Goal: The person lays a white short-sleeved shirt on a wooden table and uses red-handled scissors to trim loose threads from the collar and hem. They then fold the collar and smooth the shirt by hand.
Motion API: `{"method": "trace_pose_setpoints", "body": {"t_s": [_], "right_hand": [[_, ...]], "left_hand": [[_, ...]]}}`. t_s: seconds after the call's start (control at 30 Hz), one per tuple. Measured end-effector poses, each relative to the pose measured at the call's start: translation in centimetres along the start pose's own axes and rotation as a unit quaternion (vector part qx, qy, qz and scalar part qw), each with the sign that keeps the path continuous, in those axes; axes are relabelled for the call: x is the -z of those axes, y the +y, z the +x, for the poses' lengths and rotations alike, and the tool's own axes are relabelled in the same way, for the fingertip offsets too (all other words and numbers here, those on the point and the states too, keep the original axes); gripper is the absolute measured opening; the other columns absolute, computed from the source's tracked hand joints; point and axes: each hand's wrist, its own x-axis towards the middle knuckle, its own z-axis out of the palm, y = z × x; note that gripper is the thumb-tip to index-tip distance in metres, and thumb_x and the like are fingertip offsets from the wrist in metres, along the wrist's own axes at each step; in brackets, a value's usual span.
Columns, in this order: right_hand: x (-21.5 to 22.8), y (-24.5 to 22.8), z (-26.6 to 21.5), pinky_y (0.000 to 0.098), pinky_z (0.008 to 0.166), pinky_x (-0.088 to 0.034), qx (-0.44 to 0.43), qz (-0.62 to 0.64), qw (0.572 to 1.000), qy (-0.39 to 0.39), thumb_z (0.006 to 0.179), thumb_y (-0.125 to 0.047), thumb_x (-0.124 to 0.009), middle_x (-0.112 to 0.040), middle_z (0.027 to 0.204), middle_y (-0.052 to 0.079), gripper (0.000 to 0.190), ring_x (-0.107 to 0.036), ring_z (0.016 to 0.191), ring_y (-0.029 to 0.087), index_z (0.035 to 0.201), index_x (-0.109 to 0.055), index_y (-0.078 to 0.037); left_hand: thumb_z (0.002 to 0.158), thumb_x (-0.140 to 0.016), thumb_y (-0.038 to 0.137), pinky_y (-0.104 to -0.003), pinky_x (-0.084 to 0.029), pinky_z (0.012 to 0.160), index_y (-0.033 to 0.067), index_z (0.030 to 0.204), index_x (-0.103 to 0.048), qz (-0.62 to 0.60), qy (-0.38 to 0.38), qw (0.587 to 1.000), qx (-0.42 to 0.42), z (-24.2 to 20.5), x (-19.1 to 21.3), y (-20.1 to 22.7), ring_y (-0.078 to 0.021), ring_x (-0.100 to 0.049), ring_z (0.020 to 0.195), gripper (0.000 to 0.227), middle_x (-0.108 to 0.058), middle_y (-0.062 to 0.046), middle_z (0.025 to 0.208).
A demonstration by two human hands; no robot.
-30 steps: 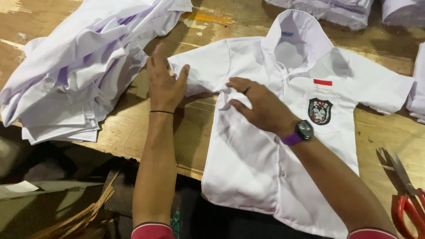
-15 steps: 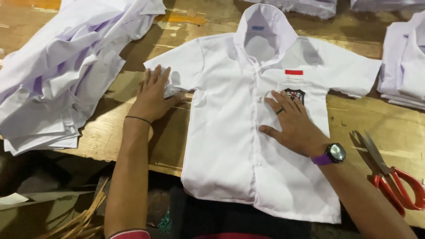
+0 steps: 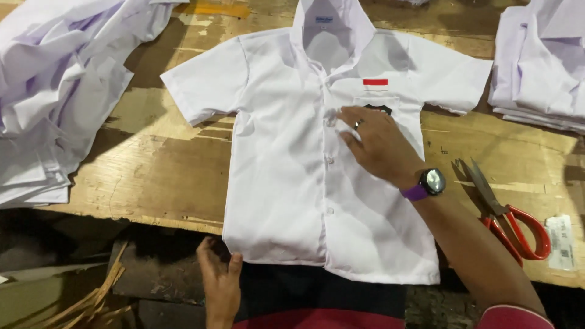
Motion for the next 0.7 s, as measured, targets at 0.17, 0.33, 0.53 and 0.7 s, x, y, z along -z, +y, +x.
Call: {"method": "trace_pose_setpoints", "body": {"t_s": [0.17,0.33,0.53,0.7], "right_hand": [[-1.9,-0.2,4.3,0.0452,0.118,-0.034,0.025,0.040,0.998,-0.029,0.108,-0.023,-0.047,-0.053,0.150,0.022,0.047,-0.046,0.142,0.035,0.145,-0.052,0.004],[-4.0,-3.1,6.5,0.0586,0.121,-0.013,0.019,-0.053,0.981,-0.188,0.108,-0.049,-0.033,-0.015,0.170,0.019,0.070,-0.012,0.157,0.035,0.162,-0.021,-0.007],[-1.4,-5.4,8.4,0.0629,0.122,-0.005,-0.099,-0.058,0.943,-0.312,0.102,-0.056,-0.032,0.002,0.174,0.006,0.076,0.000,0.160,0.024,0.165,-0.010,-0.019],[-4.8,-5.9,10.1,0.0453,0.116,-0.036,0.090,0.064,0.992,-0.053,0.103,-0.033,-0.059,-0.053,0.145,0.030,0.057,-0.048,0.138,0.041,0.142,-0.051,0.008]], "left_hand": [[0.088,-0.075,0.027,-0.031,-0.053,0.071,0.0001,0.102,-0.074,-0.045,-0.022,0.998,0.036,-1.0,-1.6,2.8,-0.0144,-0.064,0.085,0.030,-0.072,-0.006,0.089],[0.094,-0.070,0.032,-0.030,-0.038,0.052,0.0017,0.075,-0.070,0.025,0.015,0.996,0.083,-3.0,-1.3,4.1,-0.0104,-0.048,0.064,0.036,-0.055,0.000,0.067],[0.092,-0.067,0.036,-0.033,-0.051,0.045,-0.0023,0.071,-0.074,0.021,-0.053,0.985,0.162,-3.8,-0.2,6.8,-0.0181,-0.058,0.049,0.044,-0.060,-0.009,0.055],[0.090,-0.074,0.019,-0.034,-0.056,0.089,0.0016,0.113,-0.067,0.251,0.062,0.921,-0.293,-1.5,1.9,11.6,-0.0210,-0.072,0.091,0.030,-0.074,-0.008,0.100]]}}
